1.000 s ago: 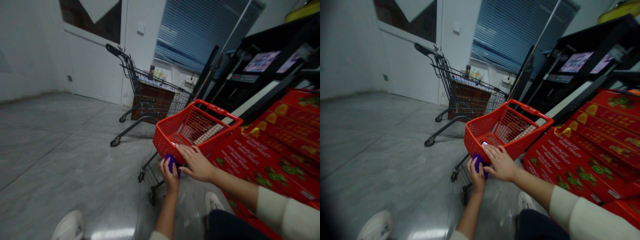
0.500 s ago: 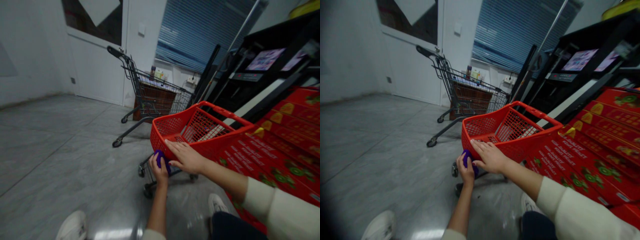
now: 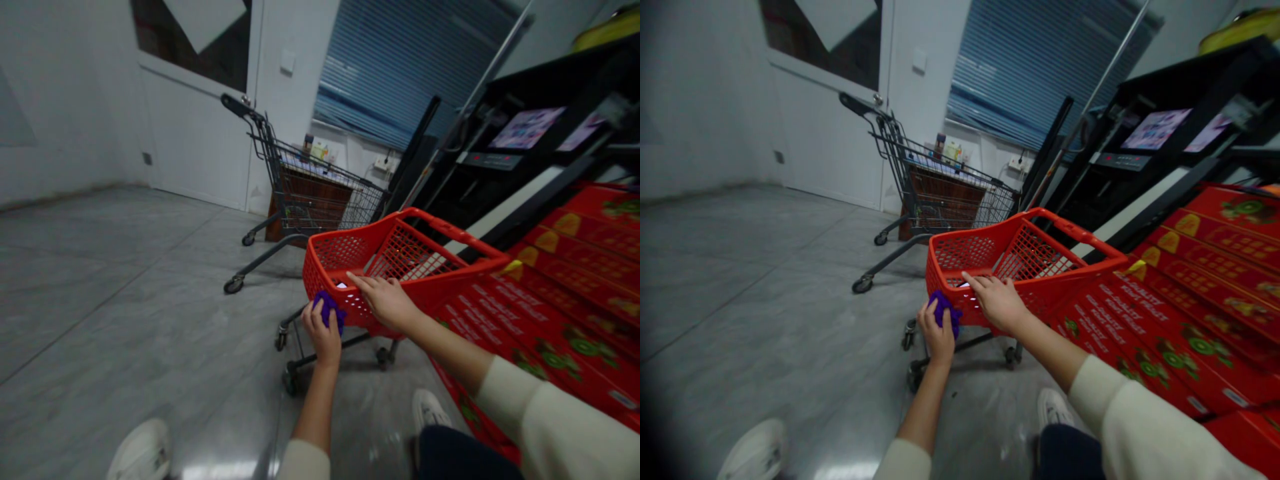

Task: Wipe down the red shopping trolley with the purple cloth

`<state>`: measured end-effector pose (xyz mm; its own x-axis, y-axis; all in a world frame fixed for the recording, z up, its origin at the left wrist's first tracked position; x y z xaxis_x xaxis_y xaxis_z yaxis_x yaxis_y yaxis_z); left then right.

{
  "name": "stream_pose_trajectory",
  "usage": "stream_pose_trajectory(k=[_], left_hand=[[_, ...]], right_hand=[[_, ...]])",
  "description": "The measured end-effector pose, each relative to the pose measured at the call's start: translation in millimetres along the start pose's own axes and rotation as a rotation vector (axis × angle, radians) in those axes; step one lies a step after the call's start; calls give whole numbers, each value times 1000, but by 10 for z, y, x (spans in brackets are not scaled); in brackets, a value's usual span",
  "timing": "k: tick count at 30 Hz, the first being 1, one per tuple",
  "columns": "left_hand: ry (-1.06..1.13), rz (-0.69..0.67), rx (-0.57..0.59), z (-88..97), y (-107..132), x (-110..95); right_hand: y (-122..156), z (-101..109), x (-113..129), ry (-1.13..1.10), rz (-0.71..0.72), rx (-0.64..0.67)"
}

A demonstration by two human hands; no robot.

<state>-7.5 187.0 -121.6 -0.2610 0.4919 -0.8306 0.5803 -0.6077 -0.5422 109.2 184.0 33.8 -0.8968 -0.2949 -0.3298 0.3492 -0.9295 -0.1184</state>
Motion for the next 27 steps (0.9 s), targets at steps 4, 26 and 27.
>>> stream_pose_trajectory(k=[4,26,27], left_hand=[[-13,57,-28,31,33,103],[-27,-4,-123,20,-626,-102],[-60,-24,-130,4,-573,-111]], right_hand=[[-49,64,101,6,-17,24],[9,138,-19,-58,373,-33],[10,132,-1,-59,371,-39]])
Point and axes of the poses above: each hand's wrist, its own y-axis away from the middle knuckle, its own z-axis out of the back of the hand, x = y × z, the point moved 5 cm from there along -y, towards the middle knuckle, and after that the axes turned 2 degrees about -x, right-handed, at the moved point
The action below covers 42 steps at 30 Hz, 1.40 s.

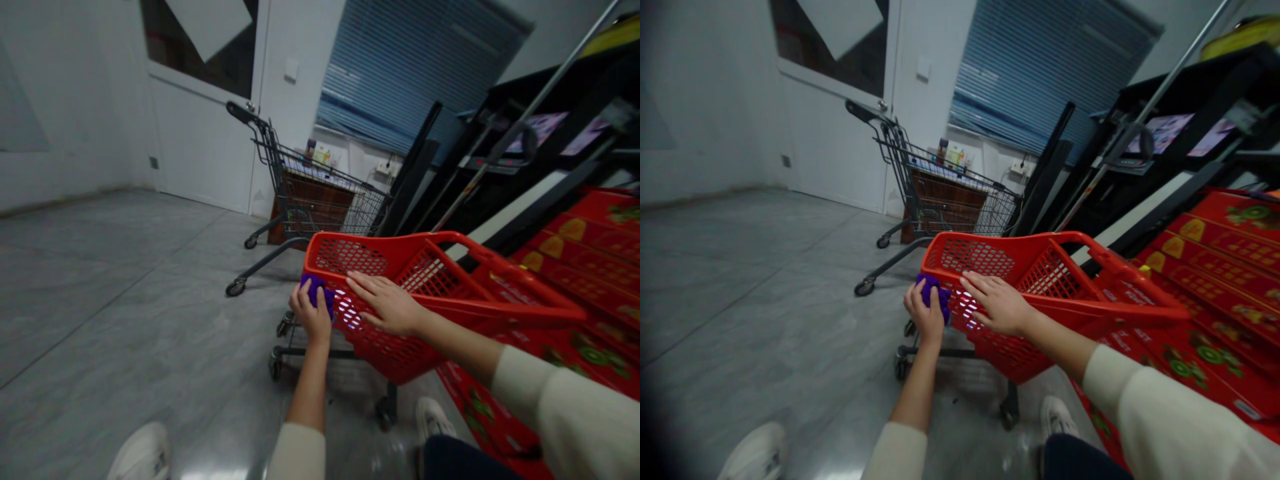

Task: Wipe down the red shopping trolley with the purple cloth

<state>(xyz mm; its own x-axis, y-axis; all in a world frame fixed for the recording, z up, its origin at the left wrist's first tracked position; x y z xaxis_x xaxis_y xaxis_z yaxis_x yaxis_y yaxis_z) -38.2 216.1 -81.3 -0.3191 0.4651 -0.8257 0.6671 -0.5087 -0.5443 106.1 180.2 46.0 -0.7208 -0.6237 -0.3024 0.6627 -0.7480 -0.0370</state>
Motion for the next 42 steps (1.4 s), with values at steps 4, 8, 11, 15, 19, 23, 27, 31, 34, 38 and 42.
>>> stream_pose_trajectory(k=[4,8,11,15,19,23,27,31,34,38,42], left_hand=[[-88,-119,35,-13,379,-17],[-86,-120,7,17,379,-28],[-65,-74,-34,16,114,-50],[-40,-121,18,-37,110,-114],[-32,-224,160,-99,591,-157],[-33,-173,177,-142,643,-144],[-8,-80,101,-226,135,-161],[18,-53,126,-337,-27,-221],[22,-67,169,-345,304,-278],[57,-67,235,-304,841,-350],[74,-20,217,-287,862,-309]], right_hand=[[16,-3,56,4,2,-23],[64,50,35,9,75,-20],[125,103,-43,16,186,19],[213,118,-122,16,309,102],[244,105,-138,11,308,143],[321,115,-157,-13,315,175],[436,146,-217,-43,264,162],[469,162,-205,-84,248,165],[465,184,-176,-108,260,162],[483,197,-158,-118,275,169],[495,195,-126,-117,273,179]])
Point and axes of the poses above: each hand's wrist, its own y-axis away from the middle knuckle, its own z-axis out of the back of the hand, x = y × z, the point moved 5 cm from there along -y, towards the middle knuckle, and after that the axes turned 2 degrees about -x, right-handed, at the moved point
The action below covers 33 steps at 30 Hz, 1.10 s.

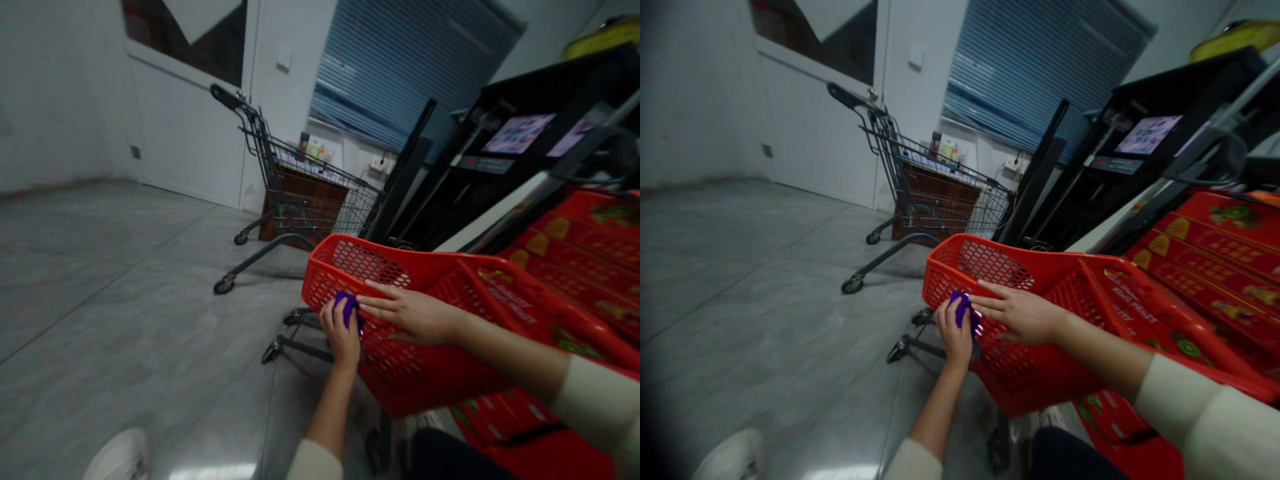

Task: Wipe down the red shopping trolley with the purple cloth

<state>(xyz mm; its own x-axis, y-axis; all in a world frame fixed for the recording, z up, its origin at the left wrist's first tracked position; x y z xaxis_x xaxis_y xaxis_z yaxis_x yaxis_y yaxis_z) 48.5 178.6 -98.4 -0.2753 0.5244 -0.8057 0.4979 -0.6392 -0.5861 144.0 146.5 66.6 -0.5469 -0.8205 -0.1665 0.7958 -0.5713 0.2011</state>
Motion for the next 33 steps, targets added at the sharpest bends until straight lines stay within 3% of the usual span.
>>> stream_pose_trajectory(k=[4,6,15,17,20,23,30,33], left_hand=[[-2,49,-74,74,-280,123],[-6,71,-85,95,-308,154],[6,81,18,64,425,9],[18,89,23,60,380,18],[25,104,-3,69,132,31],[16,85,-15,74,-23,-67],[18,-165,147,33,461,-519],[15,-164,130,35,349,-491]], right_hand=[[-8,14,57,22,-35,39],[21,35,96,27,-34,55],[405,128,265,43,31,73],[468,162,295,58,26,43],[543,180,316,83,-9,16],[581,149,321,106,-14,24],[608,164,355,148,28,6],[704,167,397,162,22,7]])
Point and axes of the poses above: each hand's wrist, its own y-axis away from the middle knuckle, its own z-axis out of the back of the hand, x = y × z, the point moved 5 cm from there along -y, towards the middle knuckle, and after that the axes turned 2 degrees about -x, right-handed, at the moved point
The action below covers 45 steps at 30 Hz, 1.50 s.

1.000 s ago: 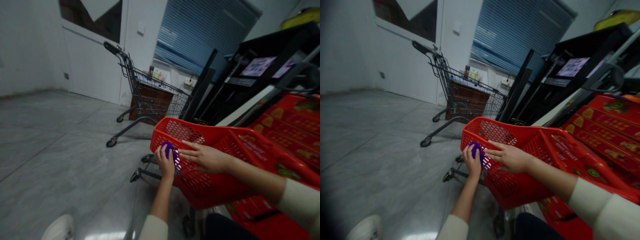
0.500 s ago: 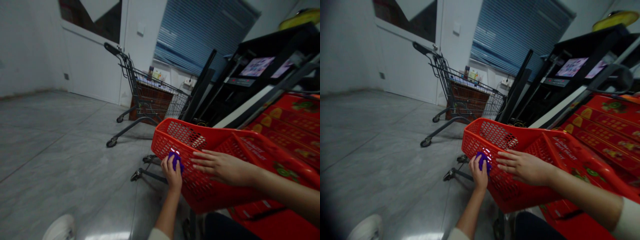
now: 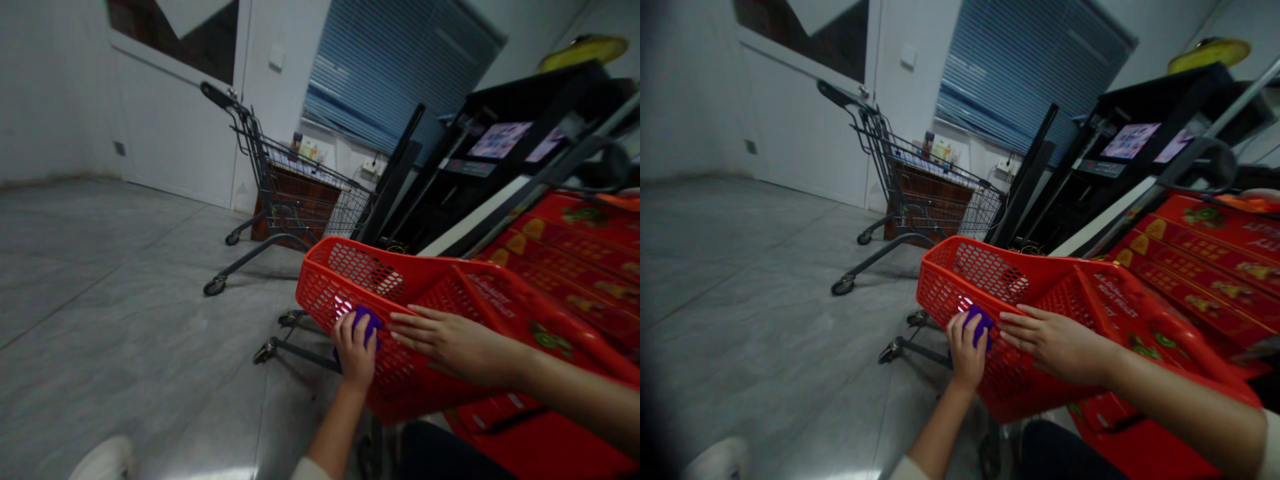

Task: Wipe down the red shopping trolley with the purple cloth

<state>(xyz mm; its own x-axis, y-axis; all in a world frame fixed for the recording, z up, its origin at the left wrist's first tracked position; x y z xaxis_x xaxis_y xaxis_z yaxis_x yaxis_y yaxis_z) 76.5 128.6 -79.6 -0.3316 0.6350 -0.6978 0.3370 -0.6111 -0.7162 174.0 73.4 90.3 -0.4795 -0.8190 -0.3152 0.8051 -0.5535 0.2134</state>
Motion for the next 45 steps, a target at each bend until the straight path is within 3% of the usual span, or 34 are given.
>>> stream_pose_trajectory(k=[5,7,13,16,21,29,37,43,45], left_hand=[[-13,135,-87,44,-408,105],[-10,123,-72,18,-357,-7],[-24,-80,72,-59,202,-388],[-32,-118,72,-25,110,-338],[-44,7,-26,19,-212,-194],[-24,-183,93,-57,439,-496],[-36,-99,30,-70,153,-373],[-7,-190,111,-68,724,-432],[4,-217,129,-62,812,-401]], right_hand=[[169,-67,42,64,-47,-34],[210,-102,51,97,-73,-42],[378,-237,93,154,-195,-27],[501,-354,147,155,-254,-50],[628,-525,269,246,-279,-63],[617,-584,398,464,-308,-107],[685,-652,542,466,-410,-121],[721,-774,633,456,-421,-129],[711,-799,645,462,-438,-132]])
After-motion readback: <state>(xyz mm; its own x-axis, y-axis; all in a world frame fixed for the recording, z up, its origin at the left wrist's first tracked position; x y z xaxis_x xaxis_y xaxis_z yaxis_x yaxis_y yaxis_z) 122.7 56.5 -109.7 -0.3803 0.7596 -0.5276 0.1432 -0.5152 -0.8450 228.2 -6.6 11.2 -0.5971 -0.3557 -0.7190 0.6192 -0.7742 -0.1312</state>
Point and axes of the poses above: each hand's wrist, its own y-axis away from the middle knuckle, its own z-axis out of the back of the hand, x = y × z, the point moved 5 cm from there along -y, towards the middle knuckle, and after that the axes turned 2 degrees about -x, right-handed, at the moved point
